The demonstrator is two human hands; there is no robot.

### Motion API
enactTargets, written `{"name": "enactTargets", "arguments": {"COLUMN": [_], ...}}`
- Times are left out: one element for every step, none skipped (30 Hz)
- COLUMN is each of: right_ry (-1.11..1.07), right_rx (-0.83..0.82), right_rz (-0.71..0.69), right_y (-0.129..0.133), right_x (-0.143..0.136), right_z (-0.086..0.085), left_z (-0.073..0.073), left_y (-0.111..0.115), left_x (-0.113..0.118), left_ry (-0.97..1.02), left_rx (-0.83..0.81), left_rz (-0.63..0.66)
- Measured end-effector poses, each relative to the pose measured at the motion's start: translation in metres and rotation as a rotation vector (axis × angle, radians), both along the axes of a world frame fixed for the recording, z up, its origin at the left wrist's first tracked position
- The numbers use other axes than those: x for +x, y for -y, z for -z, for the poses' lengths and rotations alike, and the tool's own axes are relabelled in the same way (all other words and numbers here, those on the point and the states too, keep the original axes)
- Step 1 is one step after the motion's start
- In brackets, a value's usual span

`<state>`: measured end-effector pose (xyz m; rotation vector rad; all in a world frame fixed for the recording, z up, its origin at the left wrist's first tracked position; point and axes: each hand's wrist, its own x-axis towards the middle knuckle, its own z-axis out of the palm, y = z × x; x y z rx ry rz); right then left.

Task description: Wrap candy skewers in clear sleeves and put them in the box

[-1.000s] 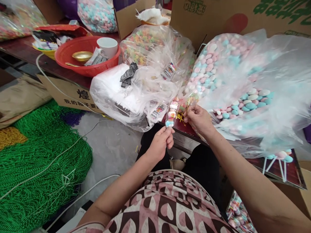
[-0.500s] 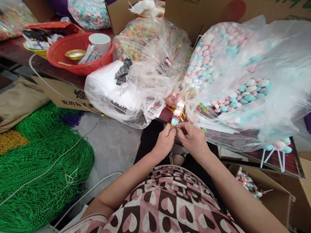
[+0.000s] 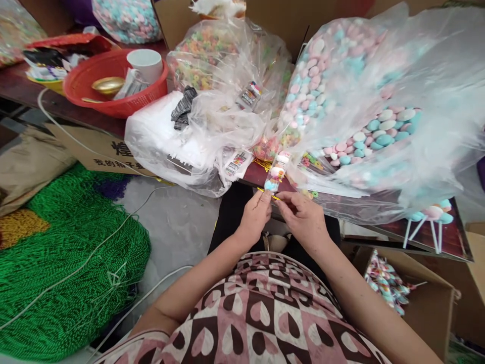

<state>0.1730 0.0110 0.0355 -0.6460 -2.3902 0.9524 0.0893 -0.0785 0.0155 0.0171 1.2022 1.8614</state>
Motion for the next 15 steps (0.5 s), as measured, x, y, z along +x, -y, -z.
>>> {"name": "enactTargets", "arguments": {"right_ry": [-0.013, -0.027, -0.041, -0.055, -0.069, -0.087, -0.109, -0.134, -0.159, -0.180, -0.201, -0.212, -0.214, -0.210, -0.202], "right_rx": [-0.050, -0.115, -0.198, -0.298, -0.406, -0.508, -0.591, -0.654, -0.699, -0.733, -0.767, -0.809, -0.859, -0.909, -0.953], "right_rz": [0.013, 0.027, 0.041, 0.056, 0.069, 0.080, 0.088, 0.091, 0.088, 0.077, 0.060, 0.032, -0.005, -0.051, -0.102], "right_y": [0.000, 0.000, -0.001, -0.001, -0.002, -0.003, -0.004, -0.005, -0.006, -0.008, -0.009, -0.011, -0.013, -0.016, -0.018], "right_x": [0.002, 0.003, 0.005, 0.006, 0.007, 0.008, 0.009, 0.011, 0.012, 0.013, 0.015, 0.017, 0.020, 0.022, 0.025], "right_z": [0.000, 0.000, 0.000, 0.002, 0.004, 0.007, 0.010, 0.012, 0.014, 0.015, 0.015, 0.013, 0.010, 0.007, 0.004], "left_z": [0.000, 0.000, -0.001, -0.002, -0.003, -0.004, -0.006, -0.009, -0.011, -0.014, -0.016, -0.018, -0.019, -0.021, -0.021], "left_y": [0.000, 0.000, 0.000, 0.001, 0.002, 0.002, 0.004, 0.005, 0.006, 0.008, 0.009, 0.011, 0.012, 0.013, 0.014], "left_x": [0.001, 0.001, 0.001, 0.002, 0.002, 0.002, 0.002, 0.002, 0.002, 0.002, 0.002, 0.002, 0.002, 0.002, 0.003], "left_ry": [-0.021, -0.034, -0.033, -0.015, 0.012, 0.043, 0.080, 0.118, 0.159, 0.201, 0.244, 0.287, 0.329, 0.369, 0.405], "left_rx": [0.043, 0.083, 0.115, 0.133, 0.149, 0.166, 0.183, 0.199, 0.211, 0.221, 0.233, 0.247, 0.263, 0.277, 0.290], "left_rz": [0.027, 0.057, 0.086, 0.111, 0.143, 0.184, 0.230, 0.282, 0.339, 0.395, 0.449, 0.503, 0.555, 0.603, 0.647]}}
